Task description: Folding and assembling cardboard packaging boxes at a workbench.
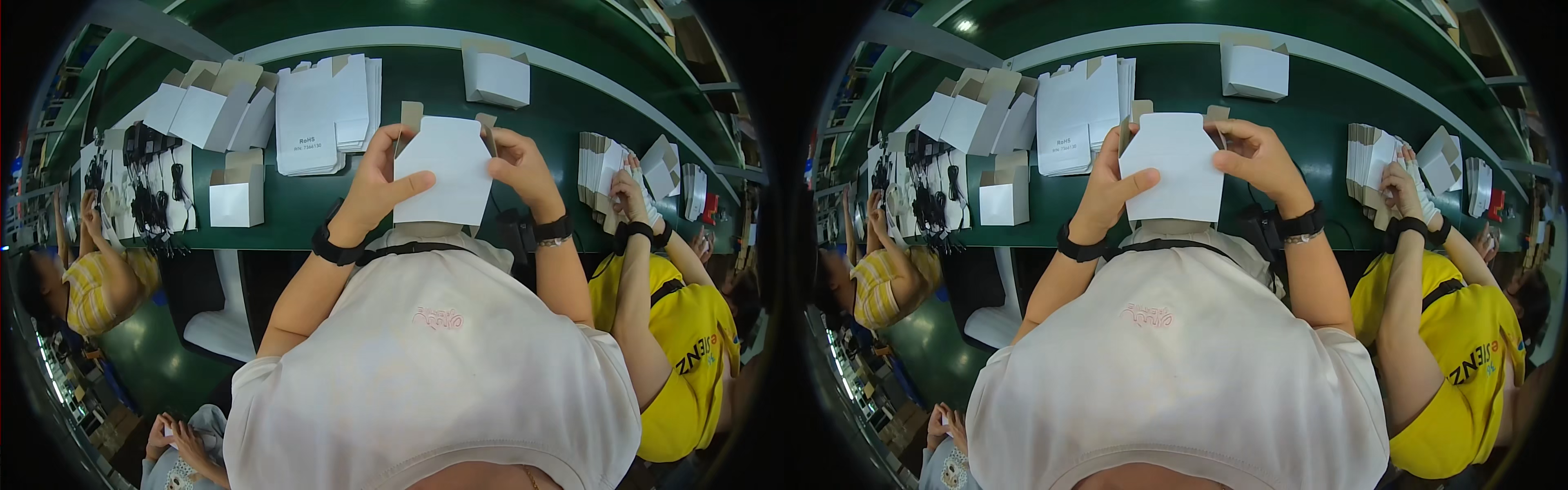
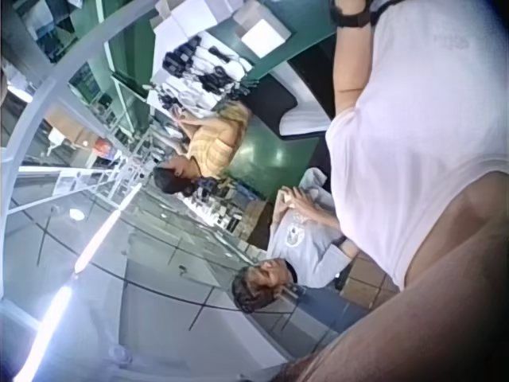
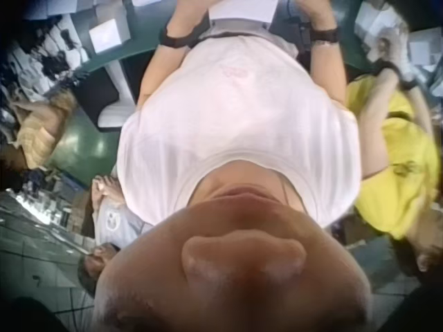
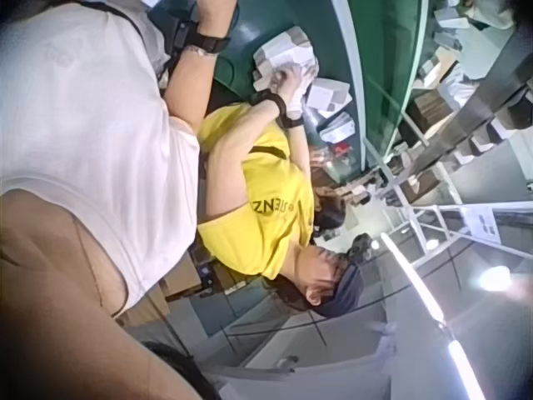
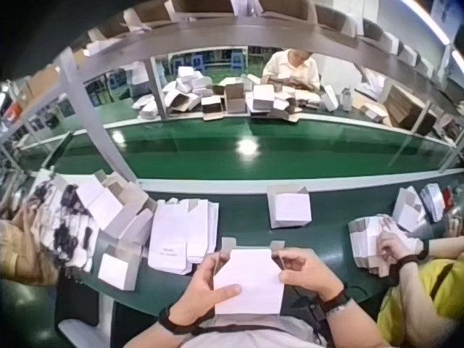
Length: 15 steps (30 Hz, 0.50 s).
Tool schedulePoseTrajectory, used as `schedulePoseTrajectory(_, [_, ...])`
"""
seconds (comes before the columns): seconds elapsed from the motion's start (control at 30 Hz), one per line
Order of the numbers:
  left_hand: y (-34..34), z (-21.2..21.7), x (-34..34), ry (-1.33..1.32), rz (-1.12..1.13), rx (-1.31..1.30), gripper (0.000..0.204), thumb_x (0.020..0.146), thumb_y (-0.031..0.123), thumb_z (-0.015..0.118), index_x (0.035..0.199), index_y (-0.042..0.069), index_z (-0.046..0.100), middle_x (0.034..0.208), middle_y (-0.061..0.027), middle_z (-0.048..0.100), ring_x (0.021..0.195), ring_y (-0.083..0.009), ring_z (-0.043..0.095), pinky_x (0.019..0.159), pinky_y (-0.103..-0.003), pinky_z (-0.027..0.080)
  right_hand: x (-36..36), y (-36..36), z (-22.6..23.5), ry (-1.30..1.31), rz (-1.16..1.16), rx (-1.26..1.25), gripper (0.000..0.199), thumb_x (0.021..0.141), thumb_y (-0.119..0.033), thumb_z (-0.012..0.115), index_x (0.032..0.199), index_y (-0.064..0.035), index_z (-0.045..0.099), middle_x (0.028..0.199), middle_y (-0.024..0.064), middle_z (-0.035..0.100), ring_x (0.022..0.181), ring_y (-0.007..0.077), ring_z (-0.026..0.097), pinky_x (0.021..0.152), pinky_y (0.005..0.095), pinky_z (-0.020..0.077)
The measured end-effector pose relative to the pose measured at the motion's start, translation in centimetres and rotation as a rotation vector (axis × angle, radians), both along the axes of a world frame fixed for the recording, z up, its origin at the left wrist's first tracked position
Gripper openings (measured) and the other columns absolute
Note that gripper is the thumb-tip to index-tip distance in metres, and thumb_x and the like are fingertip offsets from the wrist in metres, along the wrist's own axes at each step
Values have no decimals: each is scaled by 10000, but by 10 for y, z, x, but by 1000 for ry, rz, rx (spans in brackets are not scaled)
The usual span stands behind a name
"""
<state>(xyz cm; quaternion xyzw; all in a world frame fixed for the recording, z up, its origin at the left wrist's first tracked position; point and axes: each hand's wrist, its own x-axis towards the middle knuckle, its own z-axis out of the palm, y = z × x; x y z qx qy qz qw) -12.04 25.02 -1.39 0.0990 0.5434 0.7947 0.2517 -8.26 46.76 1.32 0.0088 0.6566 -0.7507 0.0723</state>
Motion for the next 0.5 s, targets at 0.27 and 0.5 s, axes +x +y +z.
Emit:
schedulePoseTrajectory(0.27, [-8,12,-14,217,-248,-21,746,683,148,763,1287,42,338,1223,-83,436,1140,-174,418,908,-306,395,-9,26,-15,-90,-22,-93,427,867,-377,560,1082,-8,577,723,17,585,681,74,528,633,207,402])
schedulePoseTrajectory(0.5, [-9,23,-10,253,-261,-152,842,597,192,814,1287,79,345,1176,-77,474,1102,-184,463,907,-314,390,-28,37,14,-115,131,33,324,790,-219,677,1028,-7,620,724,19,612,653,67,552,609,184,431])
